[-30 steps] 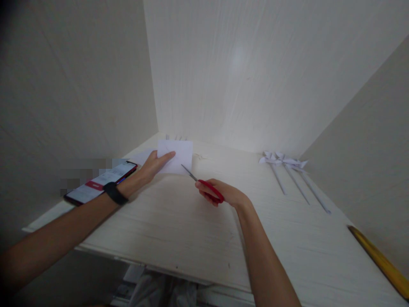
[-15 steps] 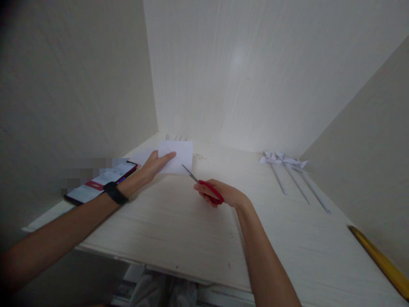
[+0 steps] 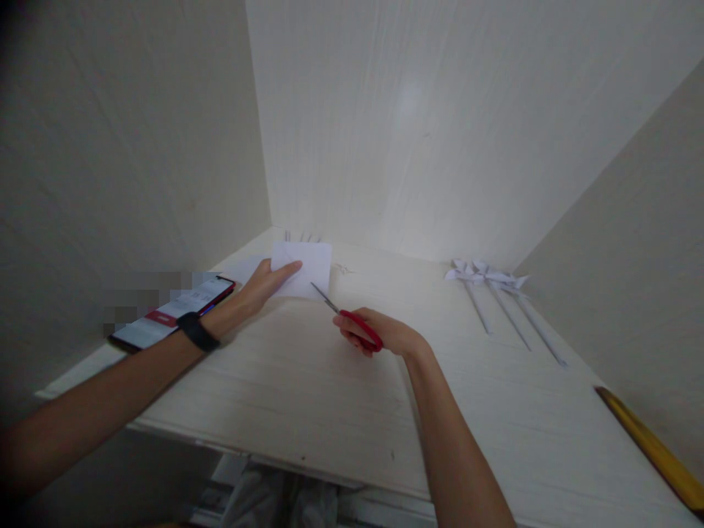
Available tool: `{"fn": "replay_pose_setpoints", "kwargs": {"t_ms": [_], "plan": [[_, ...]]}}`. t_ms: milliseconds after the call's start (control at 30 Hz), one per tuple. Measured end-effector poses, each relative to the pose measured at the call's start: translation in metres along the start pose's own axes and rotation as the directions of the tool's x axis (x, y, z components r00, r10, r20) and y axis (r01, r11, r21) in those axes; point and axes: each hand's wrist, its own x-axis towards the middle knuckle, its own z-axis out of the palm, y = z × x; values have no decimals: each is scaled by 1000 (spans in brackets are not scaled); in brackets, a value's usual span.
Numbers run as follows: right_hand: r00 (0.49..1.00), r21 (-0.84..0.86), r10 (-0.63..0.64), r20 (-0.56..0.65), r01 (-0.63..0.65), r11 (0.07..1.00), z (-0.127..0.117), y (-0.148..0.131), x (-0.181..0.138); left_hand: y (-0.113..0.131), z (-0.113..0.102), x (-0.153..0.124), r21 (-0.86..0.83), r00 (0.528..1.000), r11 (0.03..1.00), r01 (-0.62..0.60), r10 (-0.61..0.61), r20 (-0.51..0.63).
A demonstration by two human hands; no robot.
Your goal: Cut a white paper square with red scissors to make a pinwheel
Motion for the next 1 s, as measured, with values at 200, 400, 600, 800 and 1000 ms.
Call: {"fn": "replay_pose_setpoints", "kwargs": {"t_ms": [200, 400, 600, 800, 1000], "plan": [[1000, 20, -1, -18, 1, 1000, 1, 4, 3, -2, -2, 0, -9, 1000, 1000, -13, 13, 12], [997, 10, 19, -68, -18, 1000, 0, 15, 8, -4, -2, 1, -7, 1000, 1000, -23, 23, 4], [996, 9, 27, -81, -26, 1000, -1, 16, 9, -7, -3, 4, -11, 1000, 1000, -25, 25, -12], [995, -26, -6, -97, 4, 1000, -1, 13, 8, -6, -3, 5, -18, 999, 999, -31, 31, -15], [995, -15, -9, -100, 7, 1000, 0, 11, 7, -8, -3, 6, -23, 999, 999, -22, 21, -35]]}}
